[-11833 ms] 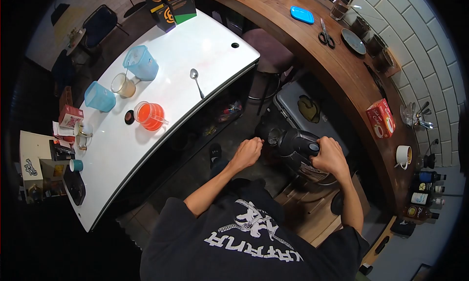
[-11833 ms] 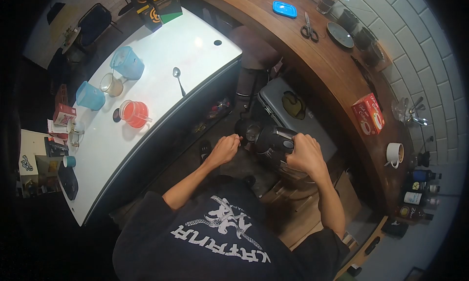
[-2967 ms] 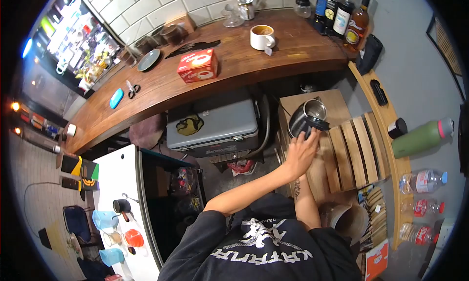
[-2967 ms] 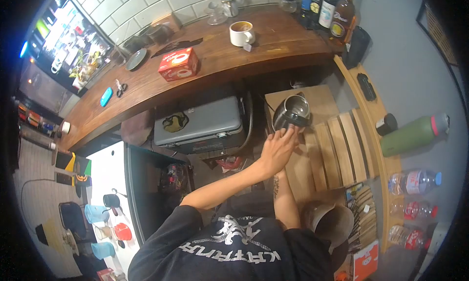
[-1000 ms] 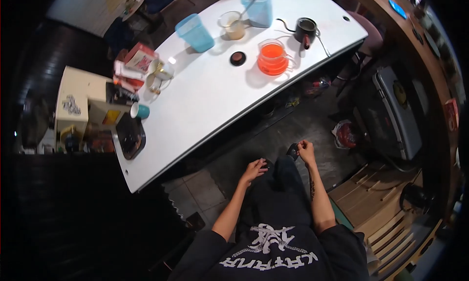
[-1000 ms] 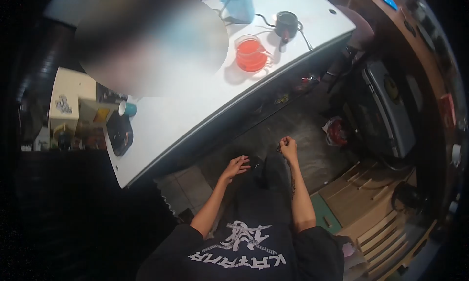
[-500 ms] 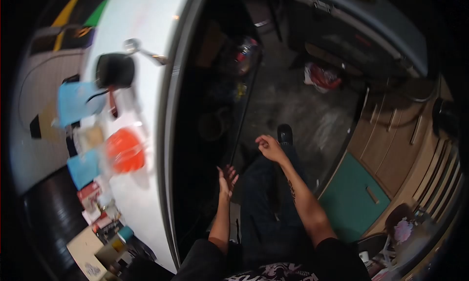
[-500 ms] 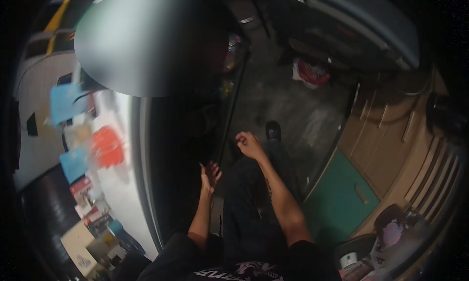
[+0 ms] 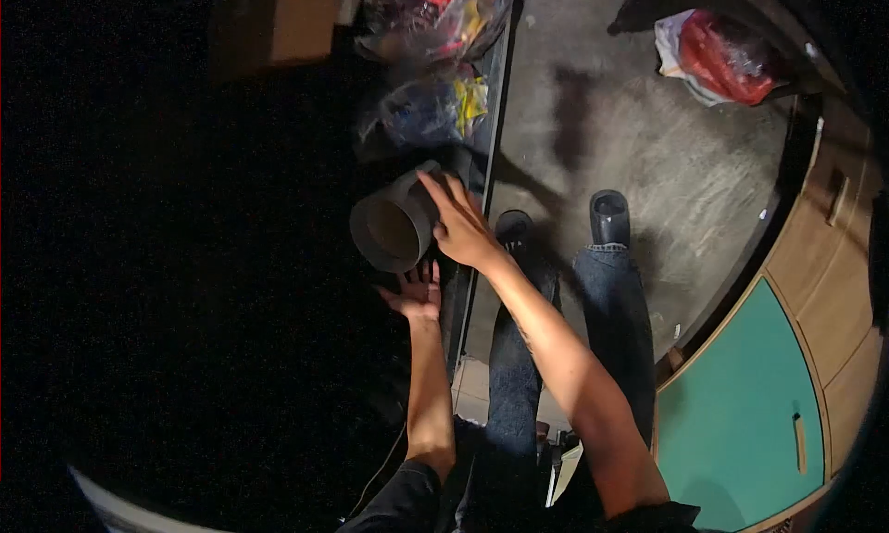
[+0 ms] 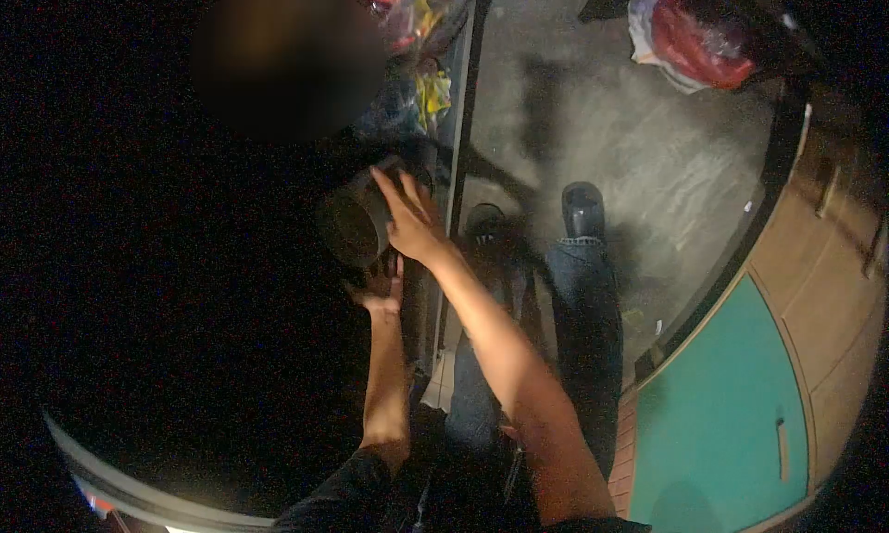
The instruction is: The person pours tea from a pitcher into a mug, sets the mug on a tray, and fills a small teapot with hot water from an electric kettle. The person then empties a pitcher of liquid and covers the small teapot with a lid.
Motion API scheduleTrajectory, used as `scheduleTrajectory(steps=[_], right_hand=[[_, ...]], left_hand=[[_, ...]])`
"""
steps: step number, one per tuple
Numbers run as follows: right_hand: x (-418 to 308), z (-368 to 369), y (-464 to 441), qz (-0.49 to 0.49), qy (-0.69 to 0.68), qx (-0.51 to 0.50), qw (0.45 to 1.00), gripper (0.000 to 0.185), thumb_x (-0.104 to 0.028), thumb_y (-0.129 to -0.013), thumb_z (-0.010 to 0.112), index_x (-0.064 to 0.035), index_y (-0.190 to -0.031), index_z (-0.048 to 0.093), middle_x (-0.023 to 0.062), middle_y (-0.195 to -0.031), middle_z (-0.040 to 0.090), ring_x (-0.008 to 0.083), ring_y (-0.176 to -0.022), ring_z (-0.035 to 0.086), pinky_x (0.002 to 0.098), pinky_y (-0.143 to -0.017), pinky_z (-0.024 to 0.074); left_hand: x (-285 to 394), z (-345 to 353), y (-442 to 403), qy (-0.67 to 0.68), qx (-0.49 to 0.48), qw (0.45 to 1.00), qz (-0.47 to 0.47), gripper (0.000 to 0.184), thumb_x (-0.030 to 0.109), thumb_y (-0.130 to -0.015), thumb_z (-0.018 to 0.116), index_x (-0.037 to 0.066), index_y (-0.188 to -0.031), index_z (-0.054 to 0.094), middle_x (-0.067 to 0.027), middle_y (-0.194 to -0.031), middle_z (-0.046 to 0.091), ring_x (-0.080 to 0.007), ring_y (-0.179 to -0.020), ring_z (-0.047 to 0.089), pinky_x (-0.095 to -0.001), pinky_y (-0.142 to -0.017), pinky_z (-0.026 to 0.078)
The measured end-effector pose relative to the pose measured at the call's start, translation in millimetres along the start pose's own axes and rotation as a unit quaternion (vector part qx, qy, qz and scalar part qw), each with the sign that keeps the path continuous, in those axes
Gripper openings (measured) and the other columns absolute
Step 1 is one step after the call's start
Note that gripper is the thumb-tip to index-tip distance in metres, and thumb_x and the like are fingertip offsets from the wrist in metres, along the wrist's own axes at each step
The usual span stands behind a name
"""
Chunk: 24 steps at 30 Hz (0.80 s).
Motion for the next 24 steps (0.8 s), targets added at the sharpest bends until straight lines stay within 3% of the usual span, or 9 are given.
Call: scheduleTrajectory(steps=[5,10,11,12,14,15,20,22,24], right_hand=[[26.8,58.7,-37.8,0.005,0.177,-0.038,0.983,0.069,0.006,-0.076,0.054,-0.0156,-0.140,0.037,0.0153,-0.142,0.035,0.0399,-0.130,0.031,0.0536,-0.102,0.0336],[28.6,48.2,-72.0,0.009,0.222,-0.080,0.972,0.047,-0.002,-0.081,0.049,-0.0097,-0.128,0.052,0.0126,-0.129,0.051,0.0343,-0.125,0.041,0.0489,-0.098,0.0389],[29.6,54.7,-75.2,-0.027,0.236,-0.030,0.971,0.034,-0.015,-0.090,0.047,-0.0063,-0.122,0.055,0.0179,-0.123,0.053,0.0365,-0.117,0.049,0.0470,-0.094,0.0430],[19.9,52.6,-74.5,-0.028,0.237,-0.029,0.971,0.034,-0.015,-0.090,0.047,-0.0063,-0.122,0.055,0.0179,-0.123,0.053,0.0365,-0.117,0.049,0.0470,-0.094,0.0430],[16.3,42.3,-64.0,0.181,0.046,-0.038,0.982,0.037,-0.030,-0.096,0.043,-0.0018,-0.116,0.056,0.0260,-0.121,0.051,0.0422,-0.107,0.054,0.0484,-0.089,0.0461],[21.3,46.3,-64.9,0.170,0.021,0.001,0.985,0.047,-0.040,-0.098,0.039,0.0021,-0.111,0.055,0.0315,-0.115,0.051,0.0469,-0.099,0.057,0.0511,-0.084,0.0477],[26.3,58.3,-59.4,0.153,0.093,0.025,0.984,0.038,-0.032,-0.097,0.044,0.0016,-0.109,0.057,0.0295,-0.105,0.056,0.0473,-0.094,0.059,0.0507,-0.078,0.0509],[10.1,64.4,-60.6,0.002,0.198,-0.016,0.980,0.029,-0.020,-0.091,0.051,0.0008,-0.110,0.056,0.0285,-0.104,0.057,0.0451,-0.089,0.061,0.0463,-0.073,0.0541],[3.4,59.3,-55.6,-0.041,0.251,-0.022,0.967,0.030,-0.013,-0.085,0.053,0.0006,-0.112,0.055,0.0282,-0.103,0.058,0.0432,-0.086,0.062,0.0445,-0.071,0.0551]], left_hand=[[0.8,20.6,-8.9,-0.070,-0.095,0.991,0.064,0.080,0.070,-0.084,0.041,0.022,-0.145,0.029,-0.0076,-0.151,0.025,-0.0295,-0.139,0.023,-0.0503,-0.111,0.023],[-0.4,30.9,-23.0,-0.099,-0.009,0.988,0.121,0.079,0.069,-0.082,0.043,0.020,-0.143,0.033,-0.0083,-0.148,0.031,-0.0299,-0.136,0.028,-0.0493,-0.110,0.024],[4.5,26.4,-36.5,-0.078,-0.022,0.988,0.128,0.077,0.068,-0.083,0.043,0.019,-0.142,0.035,-0.0090,-0.146,0.034,-0.0302,-0.134,0.032,-0.0493,-0.110,0.026],[6.1,26.2,-43.7,-0.055,-0.040,0.989,0.133,0.075,0.067,-0.083,0.044,0.019,-0.140,0.038,-0.0097,-0.144,0.037,-0.0306,-0.133,0.035,-0.0493,-0.110,0.027],[4.1,33.0,-39.5,-0.009,-0.043,0.993,0.110,0.072,0.065,-0.084,0.044,0.016,-0.137,0.043,-0.0102,-0.141,0.042,-0.0311,-0.130,0.039,-0.0486,-0.109,0.030],[6.0,35.2,-43.7,-0.011,-0.092,0.990,0.106,0.072,0.064,-0.084,0.044,0.015,-0.137,0.042,-0.0100,-0.141,0.041,-0.0310,-0.130,0.039,-0.0481,-0.109,0.030],[7.6,56.6,-24.0,-0.006,-0.096,0.991,0.093,0.071,0.063,-0.085,0.047,0.013,-0.136,0.042,-0.0103,-0.141,0.041,-0.0309,-0.130,0.038,-0.0476,-0.110,0.030],[5.0,73.3,-9.7,-0.008,-0.072,0.991,0.111,0.070,0.062,-0.086,0.048,0.013,-0.136,0.042,-0.0104,-0.140,0.042,-0.0312,-0.130,0.038,-0.0477,-0.110,0.029],[7.9,70.9,-9.0,0.020,-0.141,0.987,0.078,0.072,0.062,-0.085,0.048,0.011,-0.136,0.041,-0.0115,-0.139,0.042,-0.0312,-0.130,0.039,-0.0489,-0.110,0.029]])
Point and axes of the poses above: each hand's wrist, its own y-axis away from the middle knuckle, its own z-axis out of the palm, x = y × z, the point moved 6 cm from there along -y, towards the middle knuckle
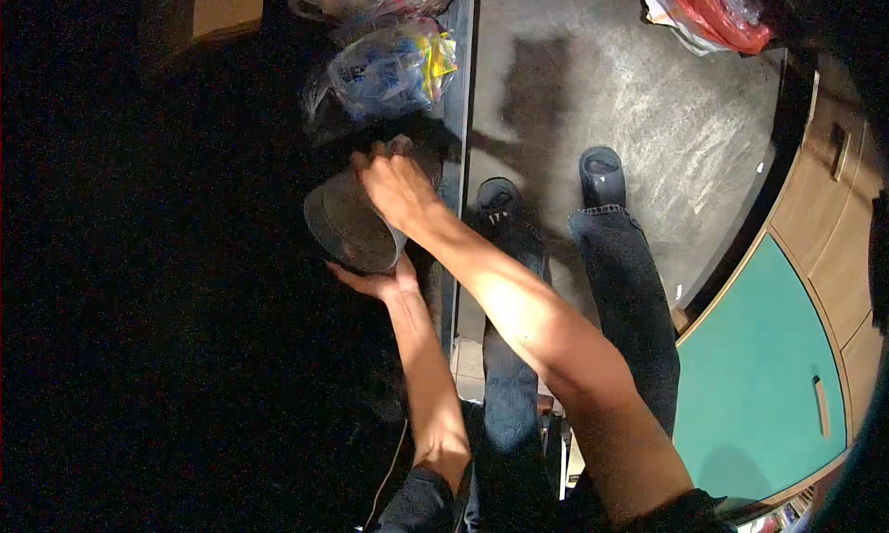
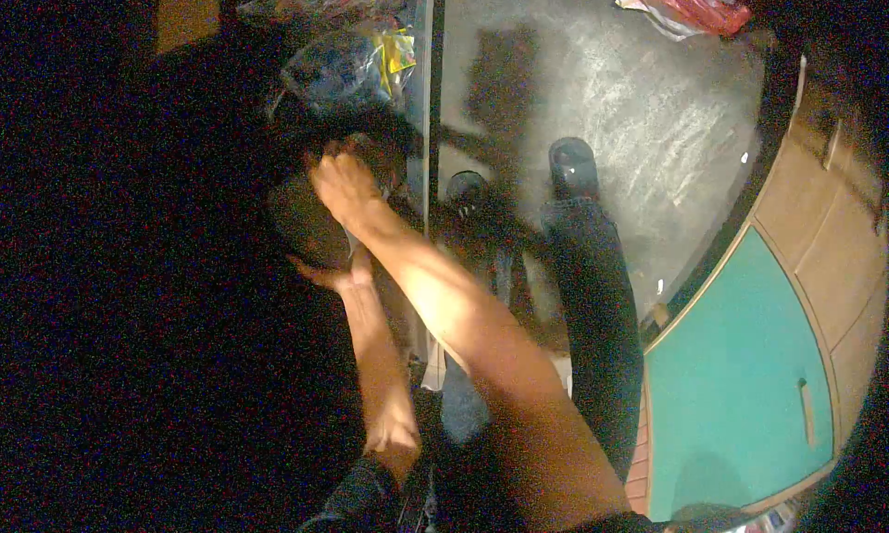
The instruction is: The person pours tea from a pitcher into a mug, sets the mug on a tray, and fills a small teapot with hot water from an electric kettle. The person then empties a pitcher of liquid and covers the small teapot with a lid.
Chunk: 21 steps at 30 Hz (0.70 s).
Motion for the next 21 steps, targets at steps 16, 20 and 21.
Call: scheduleTrajectory(steps=[16,20,21], right_hand=[[-46.6,-247.5,135.2,-0.006,0.038,0.150,0.988,0.019,-0.016,-0.090,0.051,-0.0002,-0.099,0.045,0.0229,-0.092,0.056,0.0398,-0.080,0.063,0.0461,-0.068,0.0553],[-64.1,-328.2,204.1,-0.010,0.083,0.262,0.961,0.019,-0.017,-0.092,0.047,-0.0013,-0.102,0.043,0.0223,-0.099,0.053,0.0409,-0.084,0.061,0.0461,-0.069,0.0546],[-74.4,-358.3,224.3,0.017,0.033,0.275,0.961,0.015,-0.002,-0.086,0.045,-0.0006,-0.100,0.040,0.0223,-0.091,0.053,0.0417,-0.085,0.060,0.0478,-0.069,0.0522]], left_hand=[[37.2,199.2,147.0,-0.198,-0.059,0.977,0.057,0.070,0.056,-0.088,0.041,0.006,-0.137,0.039,-0.0164,-0.141,0.037,-0.0336,-0.131,0.037,-0.0510,-0.109,0.031],[30.7,269.4,207.7,-0.195,-0.143,0.970,0.028,0.055,0.048,-0.087,0.048,0.008,-0.125,0.049,-0.0108,-0.131,0.047,-0.0294,-0.125,0.043,-0.0477,-0.105,0.036],[27.0,287.6,224.7,-0.204,-0.170,0.964,0.021,0.050,0.046,-0.087,0.049,0.009,-0.121,0.051,-0.0092,-0.127,0.050,-0.0277,-0.123,0.045,-0.0463,-0.104,0.038]])
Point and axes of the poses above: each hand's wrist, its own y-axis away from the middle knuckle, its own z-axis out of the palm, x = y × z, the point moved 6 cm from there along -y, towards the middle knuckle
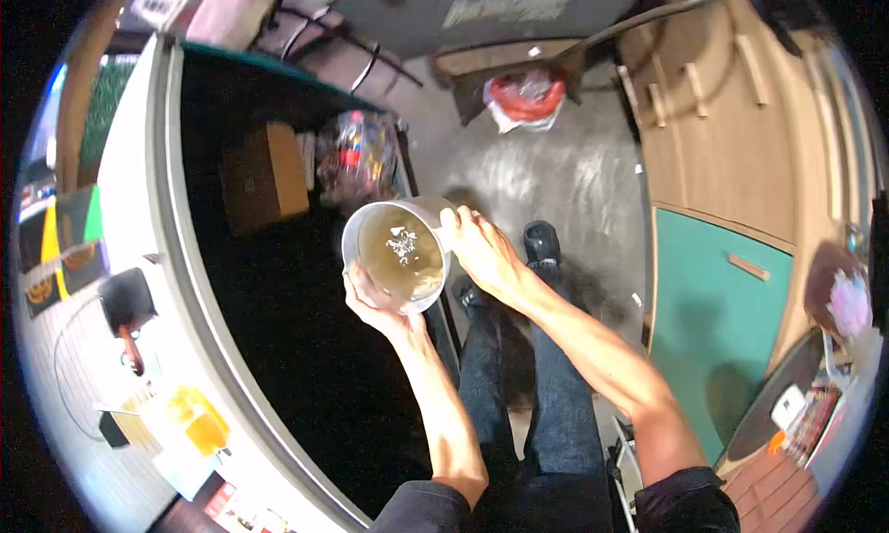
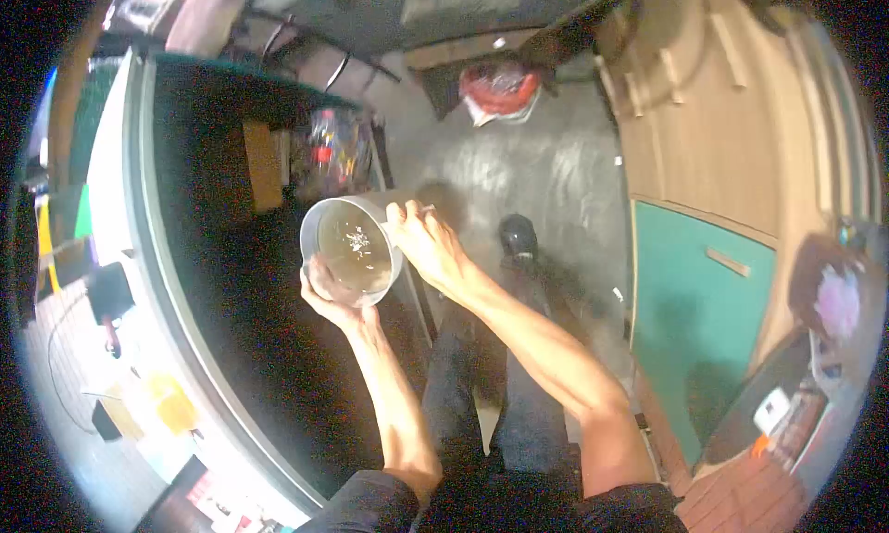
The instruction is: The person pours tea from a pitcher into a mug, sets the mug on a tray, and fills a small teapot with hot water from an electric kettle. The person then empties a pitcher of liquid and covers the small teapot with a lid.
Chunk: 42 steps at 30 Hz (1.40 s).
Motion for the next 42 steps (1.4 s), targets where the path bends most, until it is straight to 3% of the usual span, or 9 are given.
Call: scheduleTrajectory(steps=[3,5,8,15,19,21,26,35,42], right_hand=[[-5.6,-78.3,7.2,0.090,0.015,-0.016,0.996,0.012,-0.011,-0.092,0.042,0.0000,-0.097,0.041,0.0259,-0.091,0.053,0.0446,-0.079,0.060,0.0496,-0.068,0.0535],[-17.5,-143.6,22.2,0.088,0.013,0.053,0.995,0.009,-0.005,-0.089,0.044,0.0020,-0.093,0.041,0.0273,-0.085,0.054,0.0445,-0.075,0.061,0.0488,-0.063,0.0540],[-40.1,-228.0,43.7,0.092,0.082,0.134,0.983,0.013,0.009,-0.079,0.049,0.0038,-0.089,0.041,0.0273,-0.079,0.057,0.0429,-0.071,0.063,0.0454,-0.058,0.0543],[-85.7,-396.3,117.3,0.199,0.085,0.300,0.929,0.015,0.009,-0.079,0.050,0.0054,-0.091,0.042,0.0276,-0.082,0.056,0.0457,-0.071,0.061,0.0484,-0.058,0.0520],[-108.2,-470.8,151.6,0.238,0.110,0.373,0.890,0.019,0.010,-0.077,0.052,0.0051,-0.092,0.042,0.0281,-0.082,0.056,0.0481,-0.075,0.059,0.0530,-0.061,0.0473],[-107.1,-500.5,168.4,0.281,0.087,0.415,0.861,0.021,0.011,-0.073,0.051,0.0055,-0.090,0.040,0.0292,-0.082,0.052,0.0509,-0.080,0.052,0.0542,-0.064,0.0392],[-91.6,-541.1,188.7,0.311,0.176,0.494,0.793,0.022,0.010,-0.075,0.053,0.0052,-0.095,0.044,0.0286,-0.083,0.056,0.0487,-0.084,0.053,0.0544,-0.071,0.0383],[-32.0,-564.5,193.8,0.427,0.140,0.533,0.717,0.031,0.010,-0.073,0.052,0.0054,-0.103,0.045,0.0301,-0.087,0.055,0.0528,-0.090,0.048,0.0564,-0.072,0.0358],[-13.3,-565.0,174.0,0.440,0.123,0.559,0.692,0.024,0.009,-0.074,0.054,0.0025,-0.093,0.041,0.0260,-0.086,0.053,0.0486,-0.085,0.051,0.0531,-0.070,0.0376]], left_hand=[[22.7,75.5,40.7,0.023,-0.061,0.997,-0.047,0.038,0.040,-0.088,0.050,0.010,-0.111,0.056,-0.0062,-0.118,0.056,-0.0242,-0.117,0.050,-0.0428,-0.100,0.041],[38.5,136.2,80.6,0.045,-0.182,0.978,-0.092,0.038,0.038,-0.088,0.050,0.009,-0.112,0.055,-0.0070,-0.119,0.055,-0.0242,-0.116,0.051,-0.0419,-0.100,0.042],[56.3,201.5,124.4,0.014,-0.207,0.972,-0.111,0.038,0.035,-0.089,0.051,0.007,-0.115,0.054,-0.0081,-0.119,0.055,-0.0233,-0.115,0.051,-0.0408,-0.099,0.042],[106.0,350.0,257.6,-0.092,-0.395,0.910,-0.085,0.035,0.015,-0.086,0.061,0.000,-0.117,0.056,-0.0099,-0.114,0.058,-0.0205,-0.106,0.056,-0.0344,-0.090,0.046],[109.9,413.7,323.1,-0.101,-0.451,0.876,-0.140,0.040,0.014,-0.086,0.063,-0.003,-0.121,0.055,-0.0113,-0.119,0.058,-0.0202,-0.108,0.056,-0.0333,-0.093,0.044],[114.1,447.5,358.7,-0.117,-0.488,0.855,-0.133,0.040,0.009,-0.084,0.065,-0.003,-0.120,0.056,-0.0102,-0.118,0.059,-0.0182,-0.109,0.055,-0.0302,-0.096,0.041],[88.0,511.2,412.2,-0.135,-0.584,0.788,-0.140,0.035,0.008,-0.082,0.070,0.000,-0.115,0.060,-0.0061,-0.110,0.063,-0.0136,-0.103,0.057,-0.0269,-0.093,0.042],[22.4,586.9,452.8,-0.181,-0.663,0.708,-0.165,0.034,0.010,-0.081,0.074,-0.003,-0.109,0.061,-0.0078,-0.102,0.066,-0.0138,-0.094,0.060,-0.0272,-0.083,0.048],[-7.8,621.8,451.6,-0.250,-0.692,0.651,-0.186,0.031,0.009,-0.082,0.073,-0.002,-0.109,0.062,-0.0073,-0.101,0.066,-0.0138,-0.093,0.061,-0.0266,-0.083,0.049]])
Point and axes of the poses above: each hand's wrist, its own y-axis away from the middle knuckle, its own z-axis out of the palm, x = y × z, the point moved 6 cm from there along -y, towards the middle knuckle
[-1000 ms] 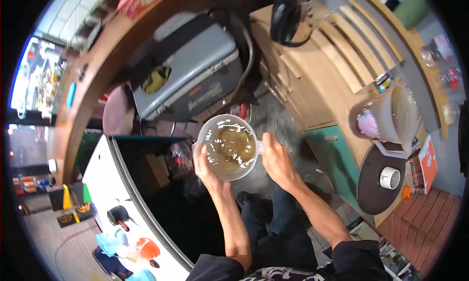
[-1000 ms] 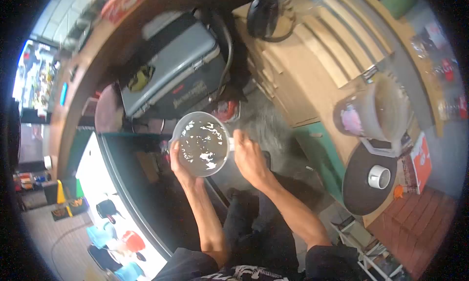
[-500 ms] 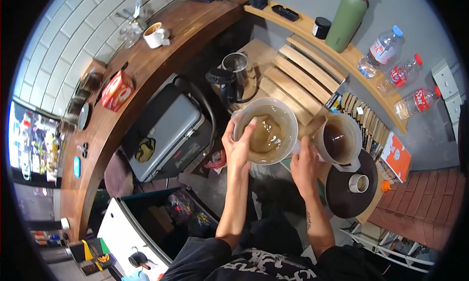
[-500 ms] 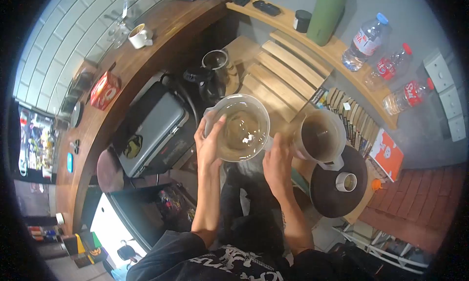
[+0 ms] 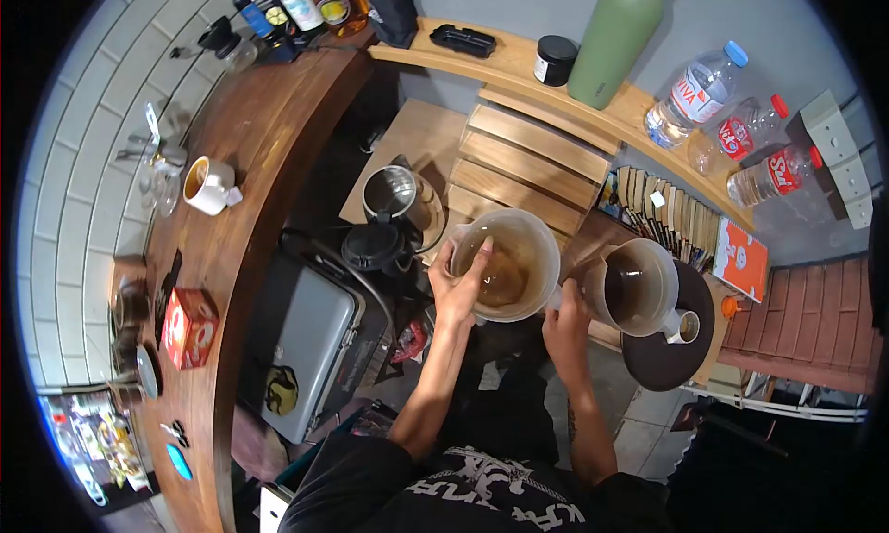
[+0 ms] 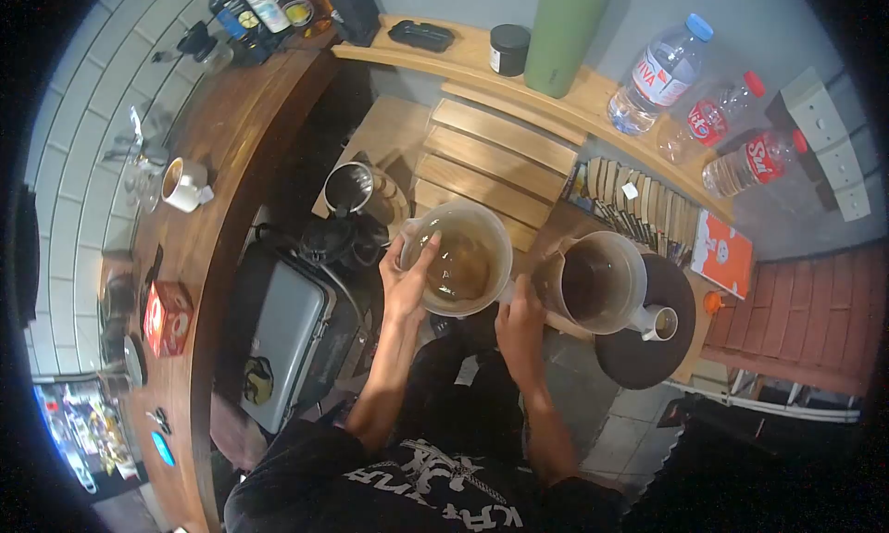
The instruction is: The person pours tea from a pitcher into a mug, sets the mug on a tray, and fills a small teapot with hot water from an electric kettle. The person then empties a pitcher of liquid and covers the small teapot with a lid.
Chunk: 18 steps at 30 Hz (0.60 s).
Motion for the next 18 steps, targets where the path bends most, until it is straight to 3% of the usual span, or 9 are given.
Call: scheduleTrajectory(steps=[6,9,11,13,15,16,18], right_hand=[[-5.8,5.7,0.6,0.021,0.026,-0.024,0.999,0.027,0.007,-0.074,0.057,0.0015,-0.096,0.042,0.0257,-0.090,0.054,0.0475,-0.088,0.051,0.0520,-0.070,0.0396],[-3.3,3.7,1.0,0.020,0.055,-0.042,0.997,0.024,0.003,-0.075,0.058,0.0022,-0.098,0.048,0.0229,-0.092,0.053,0.0448,-0.089,0.052,0.0493,-0.073,0.0423],[-4.9,-3.5,-4.7,-0.009,0.042,-0.046,0.998,0.028,-0.001,-0.074,0.061,0.0010,-0.100,0.050,0.0227,-0.094,0.054,0.0444,-0.090,0.052,0.0475,-0.073,0.0433],[-0.4,-7.7,-11.4,-0.039,0.026,-0.052,0.998,0.032,-0.005,-0.074,0.065,-0.0002,-0.103,0.053,0.0225,-0.097,0.055,0.0440,-0.092,0.053,0.0457,-0.074,0.0443],[4.9,-2.8,-17.1,-0.096,-0.070,-0.104,0.987,0.036,-0.007,-0.071,0.071,0.0018,-0.104,0.057,0.0163,-0.093,0.061,0.0321,-0.082,0.060,0.0387,-0.071,0.0461],[7.5,-1.2,-17.3,-0.100,-0.073,-0.108,0.986,0.036,-0.007,-0.071,0.071,0.0018,-0.104,0.057,0.0163,-0.093,0.061,0.0321,-0.082,0.060,0.0387,-0.071,0.0461],[21.9,13.0,-13.7,0.029,-0.278,-0.179,0.943,0.032,-0.022,-0.072,0.077,-0.0024,-0.095,0.064,0.0073,-0.078,0.064,0.0180,-0.069,0.060,0.0317,-0.062,0.0466]], left_hand=[[-3.5,-4.7,-19.6,-0.029,-0.046,0.998,0.019,0.031,0.008,-0.081,0.074,-0.002,-0.107,0.062,-0.0068,-0.098,0.065,-0.0125,-0.092,0.060,-0.0255,-0.083,0.048],[-3.1,-1.5,-23.5,-0.030,-0.066,0.997,0.013,0.035,0.008,-0.083,0.072,0.000,-0.114,0.060,-0.0062,-0.105,0.064,-0.0129,-0.095,0.060,-0.0247,-0.082,0.048],[-6.4,-3.7,-24.1,-0.027,-0.036,0.999,-0.008,0.025,0.009,-0.081,0.074,-0.001,-0.101,0.062,-0.0035,-0.093,0.065,-0.0089,-0.083,0.059,-0.0234,-0.077,0.047],[0.2,0.2,-24.9,-0.023,-0.017,0.999,0.022,0.022,0.010,-0.083,0.074,0.000,-0.099,0.063,-0.0012,-0.089,0.064,-0.0073,-0.079,0.057,-0.0219,-0.073,0.046],[-0.7,1.4,-23.9,0.008,-0.007,1.000,-0.020,0.020,0.012,-0.084,0.073,0.001,-0.098,0.063,-0.0004,-0.088,0.063,-0.0071,-0.078,0.057,-0.0214,-0.073,0.046],[-6.4,-1.0,-27.0,0.002,-0.023,1.000,0.007,0.023,0.014,-0.085,0.072,0.002,-0.102,0.062,-0.0007,-0.091,0.063,-0.0071,-0.081,0.057,-0.0215,-0.075,0.045],[-9.2,-3.6,-26.2,0.000,-0.020,1.000,0.006,0.025,0.015,-0.085,0.072,0.002,-0.103,0.062,-0.0011,-0.094,0.064,-0.0071,-0.084,0.057,-0.0218,-0.077,0.045]])
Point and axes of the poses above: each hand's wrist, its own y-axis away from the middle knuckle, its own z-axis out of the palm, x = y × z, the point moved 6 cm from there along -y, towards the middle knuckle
